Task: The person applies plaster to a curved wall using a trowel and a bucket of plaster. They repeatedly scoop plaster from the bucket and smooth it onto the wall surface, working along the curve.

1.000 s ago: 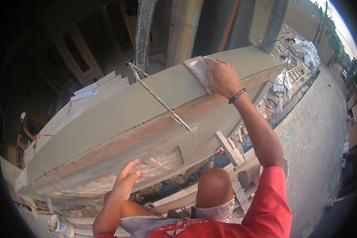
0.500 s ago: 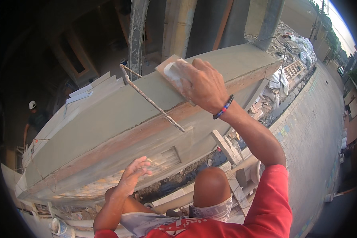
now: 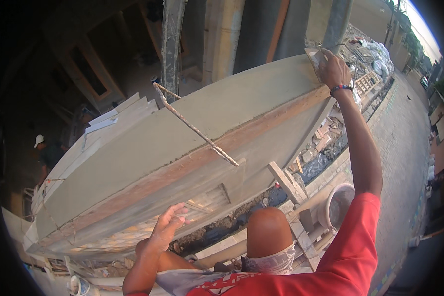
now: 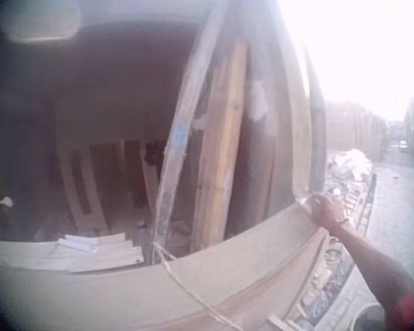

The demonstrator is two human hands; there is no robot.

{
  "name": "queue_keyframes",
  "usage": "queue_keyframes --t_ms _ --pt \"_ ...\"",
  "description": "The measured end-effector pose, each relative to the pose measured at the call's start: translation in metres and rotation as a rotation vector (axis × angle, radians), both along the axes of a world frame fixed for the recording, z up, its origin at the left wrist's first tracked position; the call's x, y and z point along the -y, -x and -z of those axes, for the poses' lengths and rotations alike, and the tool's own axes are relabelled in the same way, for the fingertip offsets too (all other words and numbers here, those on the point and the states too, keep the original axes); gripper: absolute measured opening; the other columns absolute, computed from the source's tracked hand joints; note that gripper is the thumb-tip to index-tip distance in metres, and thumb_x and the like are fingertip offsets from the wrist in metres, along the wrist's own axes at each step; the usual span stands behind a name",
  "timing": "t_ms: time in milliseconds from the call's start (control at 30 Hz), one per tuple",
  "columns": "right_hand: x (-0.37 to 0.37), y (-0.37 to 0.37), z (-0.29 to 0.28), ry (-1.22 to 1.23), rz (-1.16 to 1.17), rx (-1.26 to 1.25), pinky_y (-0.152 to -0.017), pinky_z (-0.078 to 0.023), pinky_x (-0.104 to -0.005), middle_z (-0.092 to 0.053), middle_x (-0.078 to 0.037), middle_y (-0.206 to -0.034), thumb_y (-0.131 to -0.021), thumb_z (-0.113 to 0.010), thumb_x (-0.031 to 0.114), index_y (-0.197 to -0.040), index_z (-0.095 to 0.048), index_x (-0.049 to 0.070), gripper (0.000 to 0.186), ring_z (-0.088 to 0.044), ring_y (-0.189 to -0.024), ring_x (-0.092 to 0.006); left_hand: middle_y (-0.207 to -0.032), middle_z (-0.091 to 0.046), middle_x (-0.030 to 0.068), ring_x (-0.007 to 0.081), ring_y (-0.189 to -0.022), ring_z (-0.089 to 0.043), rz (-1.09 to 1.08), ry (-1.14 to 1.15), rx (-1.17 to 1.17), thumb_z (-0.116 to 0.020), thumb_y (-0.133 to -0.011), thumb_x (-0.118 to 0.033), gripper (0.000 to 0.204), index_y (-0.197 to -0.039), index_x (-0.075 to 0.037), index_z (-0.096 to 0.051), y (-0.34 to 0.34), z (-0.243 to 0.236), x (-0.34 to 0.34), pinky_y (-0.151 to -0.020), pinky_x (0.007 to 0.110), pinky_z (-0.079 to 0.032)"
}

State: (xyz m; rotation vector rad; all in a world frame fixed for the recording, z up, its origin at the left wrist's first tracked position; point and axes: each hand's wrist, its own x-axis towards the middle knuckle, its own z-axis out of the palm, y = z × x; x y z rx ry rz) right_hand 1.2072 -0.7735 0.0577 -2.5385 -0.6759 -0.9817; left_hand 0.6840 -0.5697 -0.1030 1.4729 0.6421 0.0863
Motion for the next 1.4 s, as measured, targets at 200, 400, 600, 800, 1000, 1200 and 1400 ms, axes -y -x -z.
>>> queue_keyframes --t_ms 200,400,600,800,1000,1200,1400 --pt "-0.099 0.178 0.001 0.020 -0.724 0.077 -0.067 -0.049 -0.0391 -0.057 -0.012 -0.083 -0.081 -0.062 0.015 -0.118 -0.060 0.010 0.038 -0.058 -0.075 -0.0286 -0.120 -0.052 0.0118 0.0151 -0.092 -0.057 0.019 -0.066 -0.033 -0.054 -0.091 -0.015 0.047 -0.134 0.000 -0.042 -0.016 0.011 0.003 -0.081 0.030 -0.040" --pt "-0.097 0.171 0.026 0.121 -0.706 -0.064 -0.070 -0.051 -0.0405 -0.060 -0.015 -0.084 -0.079 -0.064 0.020 -0.113 -0.063 0.012 0.034 -0.060 -0.080 -0.0329 -0.121 -0.053 0.0132 0.0163 -0.091 -0.059 -0.007 -0.069 -0.112 -0.053 -0.091 -0.013 0.045 -0.133 0.000 -0.043 -0.018 0.016 0.002 -0.089 0.035 -0.038" --pt "0.001 -0.018 0.021 0.201 -0.129 0.052 -0.079 -0.050 -0.0444 -0.063 -0.017 -0.095 -0.078 -0.060 0.017 -0.118 -0.061 0.015 0.040 -0.061 -0.090 -0.0362 -0.121 -0.053 0.0145 0.0178 -0.093 -0.060 -0.011 -0.045 -0.108 -0.050 -0.091 -0.009 0.045 -0.134 0.002 -0.041 -0.021 0.016 0.002 -0.096 0.038 -0.036" --pt "0.076 -0.068 -0.025 -0.301 -0.356 -0.034 -0.081 -0.049 -0.0340 -0.067 -0.017 -0.103 -0.085 -0.062 0.028 -0.125 -0.057 0.012 0.043 -0.066 -0.089 -0.0236 -0.121 -0.054 0.0128 0.0141 -0.089 -0.059 -0.025 -0.126 -0.143 -0.055 -0.090 -0.014 0.046 -0.132 0.000 -0.044 -0.012 0.023 -0.003 -0.075 0.028 -0.043" --pt "0.079 -0.097 -0.009 -0.191 -0.423 -0.219 -0.085 -0.047 -0.0310 -0.067 -0.013 -0.104 -0.088 -0.061 0.025 -0.125 -0.058 0.008 0.041 -0.060 -0.092 -0.0152 -0.120 -0.054 0.0124 0.0139 -0.089 -0.059 0.016 -0.156 -0.150 -0.056 -0.090 -0.015 0.047 -0.133 0.000 -0.044 -0.020 0.027 0.001 -0.074 0.029 -0.044" --pt "0.053 -0.115 0.015 0.012 -0.298 -0.152 -0.095 -0.043 -0.0393 -0.062 -0.020 -0.115 -0.086 -0.059 0.027 -0.120 -0.061 0.011 0.038 -0.058 -0.109 -0.0345 -0.118 -0.055 0.0114 0.0135 -0.089 -0.059 0.016 -0.149 -0.177 -0.057 -0.090 -0.016 0.047 -0.133 0.000 -0.043 -0.019 0.005 0.011 -0.074 0.028 -0.044" --pt "0.013 -0.038 0.023 -0.031 -0.392 -0.164 -0.090 -0.045 -0.0427 -0.065 -0.022 -0.105 -0.084 -0.057 0.020 -0.115 -0.061 0.002 0.036 -0.061 -0.097 -0.0383 -0.122 -0.052 0.0129 0.0175 -0.096 -0.060 0.057 -0.131 -0.170 -0.053 -0.091 -0.014 0.046 -0.134 0.000 -0.042 -0.024 -0.009 0.016 -0.079 0.030 -0.044"
